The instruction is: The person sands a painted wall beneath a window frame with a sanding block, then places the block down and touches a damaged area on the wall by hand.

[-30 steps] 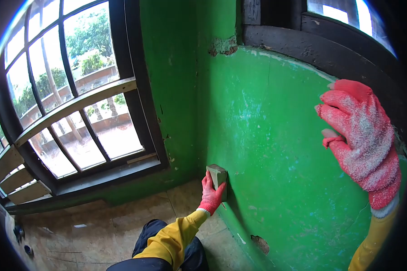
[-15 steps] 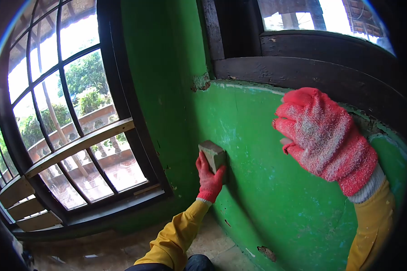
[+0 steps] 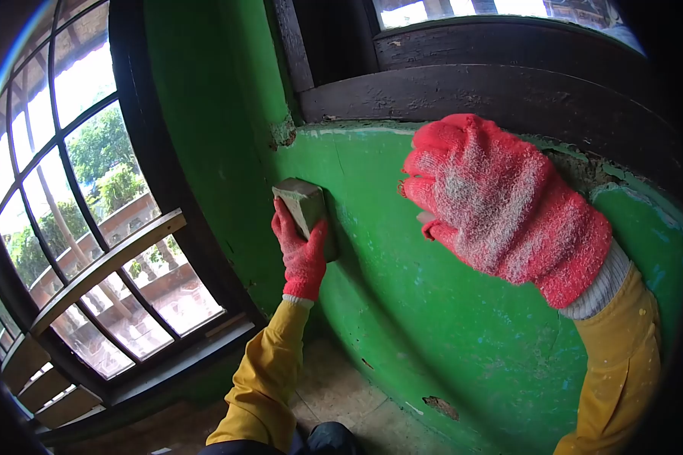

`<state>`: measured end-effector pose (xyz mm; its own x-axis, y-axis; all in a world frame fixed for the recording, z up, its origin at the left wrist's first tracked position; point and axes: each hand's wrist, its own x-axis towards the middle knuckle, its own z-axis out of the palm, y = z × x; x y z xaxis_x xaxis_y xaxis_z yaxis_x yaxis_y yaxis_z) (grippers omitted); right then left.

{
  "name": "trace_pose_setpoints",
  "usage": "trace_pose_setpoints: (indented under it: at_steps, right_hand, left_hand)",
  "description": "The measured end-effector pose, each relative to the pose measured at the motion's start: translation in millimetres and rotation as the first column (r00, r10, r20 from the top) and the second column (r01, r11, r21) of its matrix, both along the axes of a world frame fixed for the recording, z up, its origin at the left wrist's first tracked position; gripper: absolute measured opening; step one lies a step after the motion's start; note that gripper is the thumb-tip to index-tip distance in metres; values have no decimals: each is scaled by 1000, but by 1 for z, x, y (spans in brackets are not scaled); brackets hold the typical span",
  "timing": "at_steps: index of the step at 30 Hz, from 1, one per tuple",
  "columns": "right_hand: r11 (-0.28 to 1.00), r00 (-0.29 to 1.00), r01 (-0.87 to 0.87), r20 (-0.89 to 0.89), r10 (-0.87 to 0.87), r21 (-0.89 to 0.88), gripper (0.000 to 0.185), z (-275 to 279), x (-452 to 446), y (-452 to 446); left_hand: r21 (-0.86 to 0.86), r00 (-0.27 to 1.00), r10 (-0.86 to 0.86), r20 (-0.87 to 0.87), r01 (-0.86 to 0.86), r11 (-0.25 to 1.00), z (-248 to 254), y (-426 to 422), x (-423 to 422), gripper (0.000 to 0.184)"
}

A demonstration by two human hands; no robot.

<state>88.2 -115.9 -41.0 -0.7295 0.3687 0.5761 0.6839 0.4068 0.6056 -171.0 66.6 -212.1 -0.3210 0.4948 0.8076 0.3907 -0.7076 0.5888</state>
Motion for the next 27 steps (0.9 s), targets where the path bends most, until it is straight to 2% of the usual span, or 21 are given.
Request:
trace_pose_setpoints:
  at_steps: [1,3,5,6,7,9,12,13,15,17,19,20,21,22,23,25,27]
  right_hand:
    - [1000,1000,1,6,-1,-6,48,-1,0,1]
    - [1000,999,-28,17,27,13,49,0,1,3]
    - [999,999,-45,12,45,11,48,-3,7,8]
    - [998,998,-62,3,62,17,48,-5,10,9]
    - [998,998,-59,22,58,11,48,-5,8,7]
    - [1000,1000,22,9,-22,3,47,-2,0,0]
    - [999,999,32,13,-32,-18,47,0,0,1]
    - [999,999,44,18,-44,-1,48,-1,-2,1]
    - [997,997,74,30,-73,-26,50,-3,-7,1]
    - [998,999,19,40,-16,-62,53,-8,-8,3]
    - [995,998,19,64,-13,-96,54,-10,-13,4]
    - [995,997,30,80,-22,-90,54,-12,-12,5]
    - [995,995,42,92,-33,-89,53,-16,-13,6]
    - [993,995,47,90,-38,-104,52,-16,-15,7]
    - [991,995,46,96,-35,-123,52,-19,-16,7]
    - [991,995,49,92,-38,-125,51,-20,-17,7]
    - [990,994,56,97,-43,-129,51,-19,-17,7]
  left_hand:
    - [-15,999,-3,-52,2,1000,-29,-2,-3,97]
    - [-117,988,50,-146,-67,991,-131,-1,-8,103]
    - [-363,997,6,-71,-32,931,-232,-16,-7,105]
    - [-403,996,8,-85,-42,914,-263,-21,-9,105]
    - [-420,997,12,-76,-43,907,-260,-26,-7,105]
    - [-362,998,30,-55,-48,931,-220,-17,-6,103]
    - [-89,997,31,-68,-37,995,-98,7,-12,99]
    - [-55,995,22,-94,-27,998,-52,1,-10,96]
    - [-10,993,36,-113,-38,999,-5,-4,-4,96]
    - [27,994,53,-94,-50,998,-23,-1,-3,97]
    - [-66,994,64,-91,-70,995,-92,2,-6,97]
    - [-134,997,60,-52,-67,989,-137,2,-7,102]
    - [-304,998,44,39,-30,952,-186,-4,-4,104]
    - [-413,993,89,76,-50,909,-234,-10,0,103]
    - [-506,990,71,123,1,862,-269,-22,1,102]
    - [-556,992,70,107,1,831,-289,-34,3,99]
    - [-497,990,48,135,26,867,-258,-26,0,98]
